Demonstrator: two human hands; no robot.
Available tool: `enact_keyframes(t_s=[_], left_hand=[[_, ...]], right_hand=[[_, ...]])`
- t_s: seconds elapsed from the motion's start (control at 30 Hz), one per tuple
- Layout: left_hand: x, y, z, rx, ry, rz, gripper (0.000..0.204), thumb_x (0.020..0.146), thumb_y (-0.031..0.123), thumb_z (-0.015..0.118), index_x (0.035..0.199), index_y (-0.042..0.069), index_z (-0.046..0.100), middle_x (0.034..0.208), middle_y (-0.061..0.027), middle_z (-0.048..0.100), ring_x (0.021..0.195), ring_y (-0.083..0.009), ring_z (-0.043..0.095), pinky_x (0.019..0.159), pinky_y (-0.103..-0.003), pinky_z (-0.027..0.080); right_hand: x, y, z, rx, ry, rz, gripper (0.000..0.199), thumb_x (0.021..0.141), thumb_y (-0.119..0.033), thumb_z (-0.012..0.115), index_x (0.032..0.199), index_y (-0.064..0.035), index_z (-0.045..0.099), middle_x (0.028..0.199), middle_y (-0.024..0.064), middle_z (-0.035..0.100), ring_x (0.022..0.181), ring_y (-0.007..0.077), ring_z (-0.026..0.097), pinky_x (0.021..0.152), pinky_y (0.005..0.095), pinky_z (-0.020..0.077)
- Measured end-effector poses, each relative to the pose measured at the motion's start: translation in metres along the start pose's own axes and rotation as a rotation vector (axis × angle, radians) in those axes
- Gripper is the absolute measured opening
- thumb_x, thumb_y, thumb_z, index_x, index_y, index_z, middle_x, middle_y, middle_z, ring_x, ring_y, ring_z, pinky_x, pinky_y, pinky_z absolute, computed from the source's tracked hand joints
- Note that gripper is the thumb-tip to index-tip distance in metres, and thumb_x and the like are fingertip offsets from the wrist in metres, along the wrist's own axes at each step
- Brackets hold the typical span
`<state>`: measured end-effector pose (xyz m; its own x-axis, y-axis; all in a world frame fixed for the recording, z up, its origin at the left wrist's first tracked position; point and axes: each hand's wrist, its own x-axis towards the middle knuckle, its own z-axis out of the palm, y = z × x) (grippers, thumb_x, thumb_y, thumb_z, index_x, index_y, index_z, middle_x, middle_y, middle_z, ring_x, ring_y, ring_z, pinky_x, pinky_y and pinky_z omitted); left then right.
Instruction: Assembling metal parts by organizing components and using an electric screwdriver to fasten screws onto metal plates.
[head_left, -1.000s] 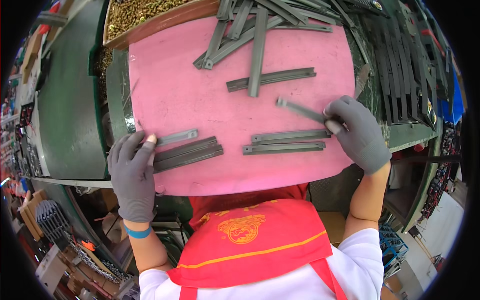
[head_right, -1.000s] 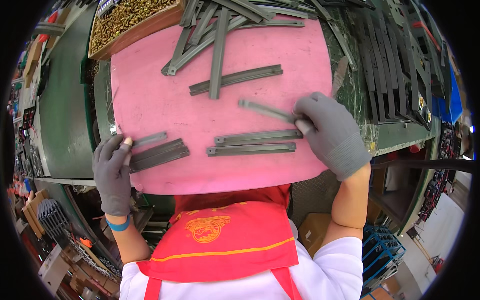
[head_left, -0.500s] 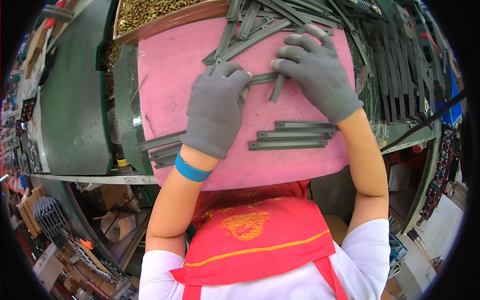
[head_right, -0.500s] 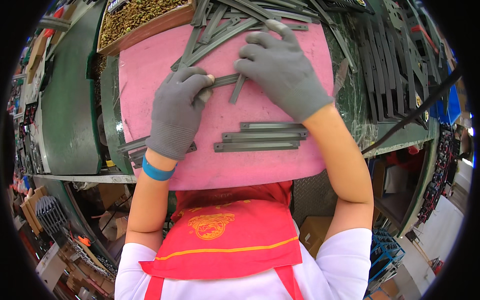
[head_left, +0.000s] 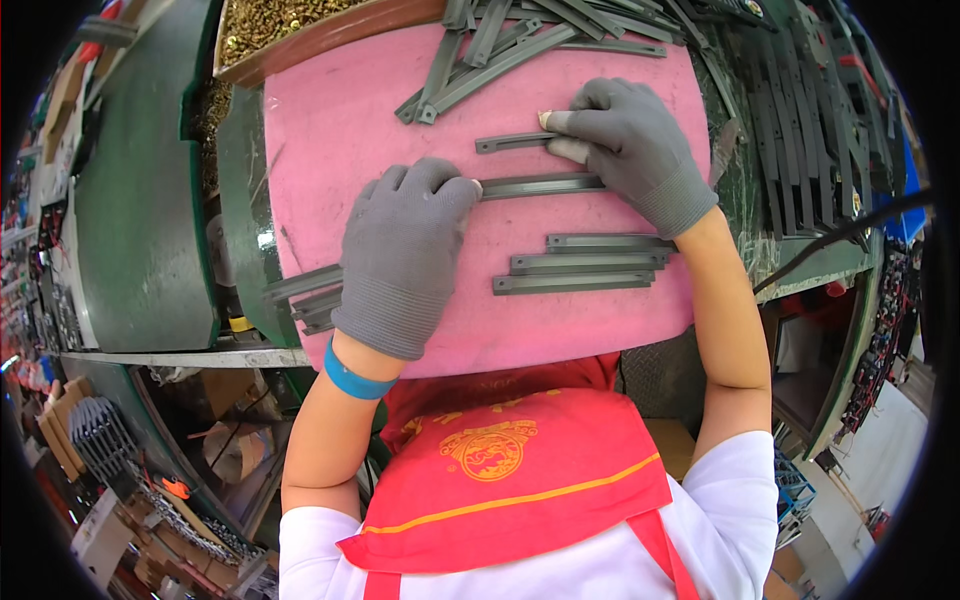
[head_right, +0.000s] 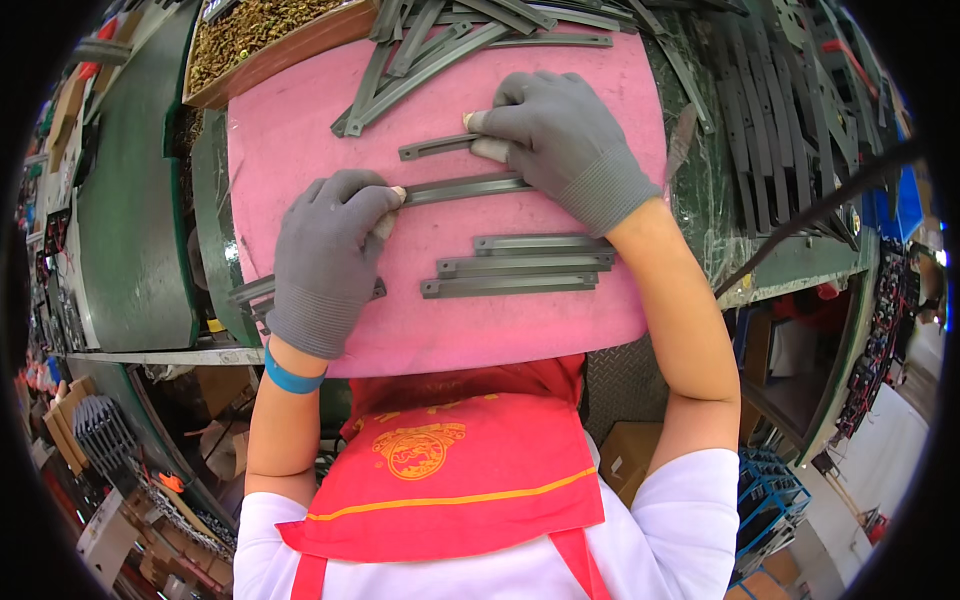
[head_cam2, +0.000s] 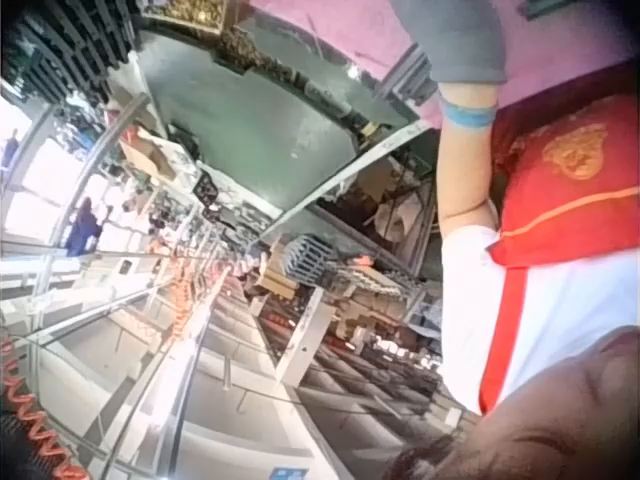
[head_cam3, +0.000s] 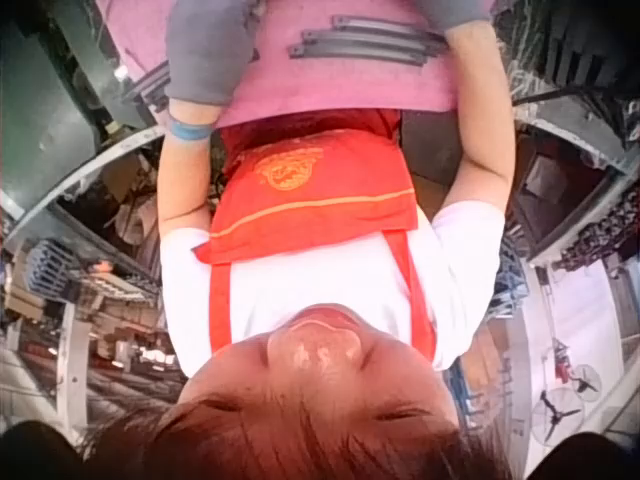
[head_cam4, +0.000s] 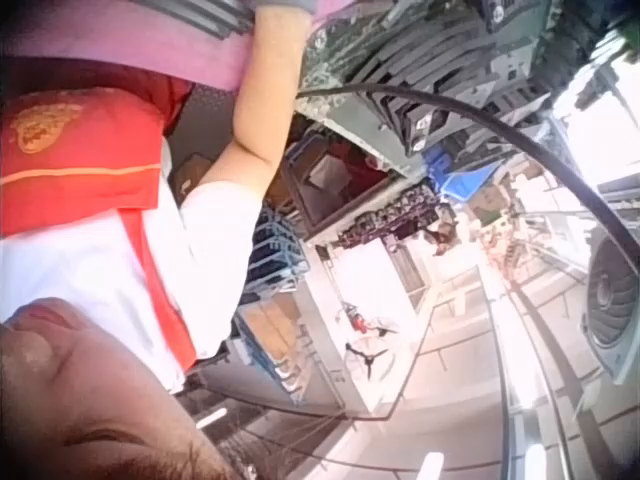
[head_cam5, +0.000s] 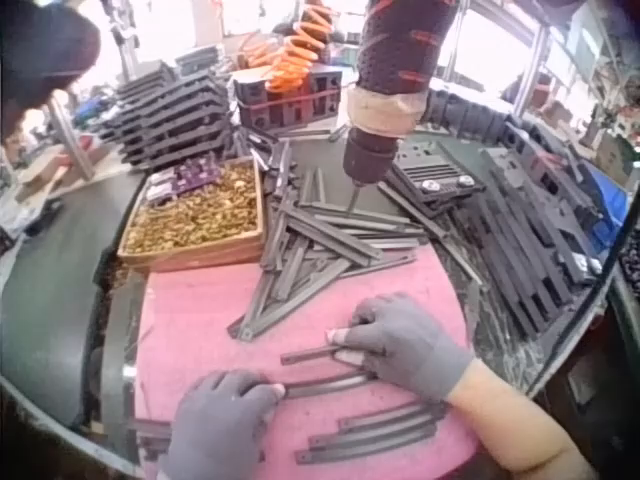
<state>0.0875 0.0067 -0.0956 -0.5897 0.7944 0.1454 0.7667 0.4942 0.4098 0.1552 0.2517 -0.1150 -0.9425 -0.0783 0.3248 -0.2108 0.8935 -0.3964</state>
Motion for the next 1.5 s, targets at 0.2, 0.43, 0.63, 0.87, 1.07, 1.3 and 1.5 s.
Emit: enact_keyframes(t_s=[0.2, 0.43, 0.63, 0.87, 1.07, 1.3, 1.5], left_hand=[[-0.039, -0.041, -0.05, 0.13, 0.068, -0.251, 0.018, 0.082, 0.001, 0.063, 0.098, 0.008, 0.069, 0.099, -0.0097, 0.065, 0.093, -0.0324, 0.061, 0.078, -0.041, 0.049], [-0.093, -0.077, -0.063, 0.056, 0.035, -0.269, 0.018, 0.089, 0.003, 0.064, 0.105, 0.005, 0.071, 0.106, -0.0115, 0.068, 0.101, -0.0319, 0.062, 0.087, -0.036, 0.049], [-0.119, -0.083, -0.05, -0.03, 0.334, -0.395, 0.044, 0.097, 0.013, 0.058, 0.138, 0.0, 0.052, 0.142, -0.0216, 0.052, 0.133, -0.0335, 0.049, 0.11, -0.038, 0.038], [-0.115, -0.05, -0.019, 0.049, 0.134, -0.28, 0.088, 0.088, 0.055, 0.062, 0.152, 0.002, 0.033, 0.154, -0.0291, 0.032, 0.148, -0.0418, 0.025, 0.12, -0.055, 0.013], [-0.121, -0.048, -0.035, 0.357, -0.058, -0.121, 0.051, 0.093, 0.039, 0.061, 0.135, 0.009, 0.057, 0.136, -0.0153, 0.055, 0.124, -0.035, 0.052, 0.111, -0.051, 0.032], [-0.127, -0.001, -0.028, 0.024, -0.072, -0.082, 0.047, 0.089, 0.035, 0.068, 0.123, 0.003, 0.061, 0.103, -0.0138, 0.06, 0.087, -0.0295, 0.059, 0.077, -0.042, 0.047], [-0.061, 0.009, -0.009, -0.568, 0.063, -0.391, 0.039, 0.088, 0.017, 0.069, 0.122, -0.001, 0.061, 0.092, -0.0168, 0.062, 0.078, -0.0311, 0.06, 0.068, -0.041, 0.048]], right_hand=[[-0.009, -0.005, -0.022, 0.181, -0.091, 0.25, 0.014, 0.079, -0.016, 0.076, 0.089, -0.0082, 0.071, 0.078, 0.0092, 0.061, 0.077, 0.0287, 0.06, 0.07, 0.0393, 0.0474], [-0.01, -0.024, -0.058, 0.307, -0.534, 0.447, 0.018, 0.082, -0.019, 0.075, 0.088, -0.0025, 0.074, 0.08, 0.0127, 0.064, 0.076, 0.0294, 0.063, 0.071, 0.0367, 0.0496], [0.008, -0.065, -0.021, 0.302, -0.395, 0.443, 0.031, 0.086, -0.021, 0.072, 0.111, -0.0034, 0.068, 0.094, 0.0145, 0.066, 0.081, 0.0319, 0.065, 0.075, 0.0386, 0.0514], [0.009, -0.143, 0.027, 0.147, -0.365, 0.106, 0.057, 0.08, -0.016, 0.074, 0.133, -0.0093, 0.056, 0.128, 0.0113, 0.057, 0.097, 0.0279, 0.061, 0.082, 0.0397, 0.051], [0.026, -0.136, 0.048, -0.263, -0.164, -0.327, 0.023, 0.081, -0.016, 0.061, 0.101, -0.0088, 0.068, 0.098, 0.0033, 0.061, 0.085, 0.0183, 0.058, 0.076, 0.0329, 0.0459], [0.087, -0.138, 0.086, -0.161, -0.3, -0.5, 0.018, 0.082, -0.019, 0.062, 0.097, -0.0162, 0.07, 0.119, 0.0027, 0.062, 0.097, 0.0175, 0.06, 0.084, 0.0316, 0.0463], [0.114, -0.106, 0.091, 0.622, -0.366, -0.197, 0.029, 0.077, 0.004, 0.059, 0.101, -0.0079, 0.071, 0.11, 0.0104, 0.068, 0.092, 0.033, 0.066, 0.082, 0.0387, 0.0531]])
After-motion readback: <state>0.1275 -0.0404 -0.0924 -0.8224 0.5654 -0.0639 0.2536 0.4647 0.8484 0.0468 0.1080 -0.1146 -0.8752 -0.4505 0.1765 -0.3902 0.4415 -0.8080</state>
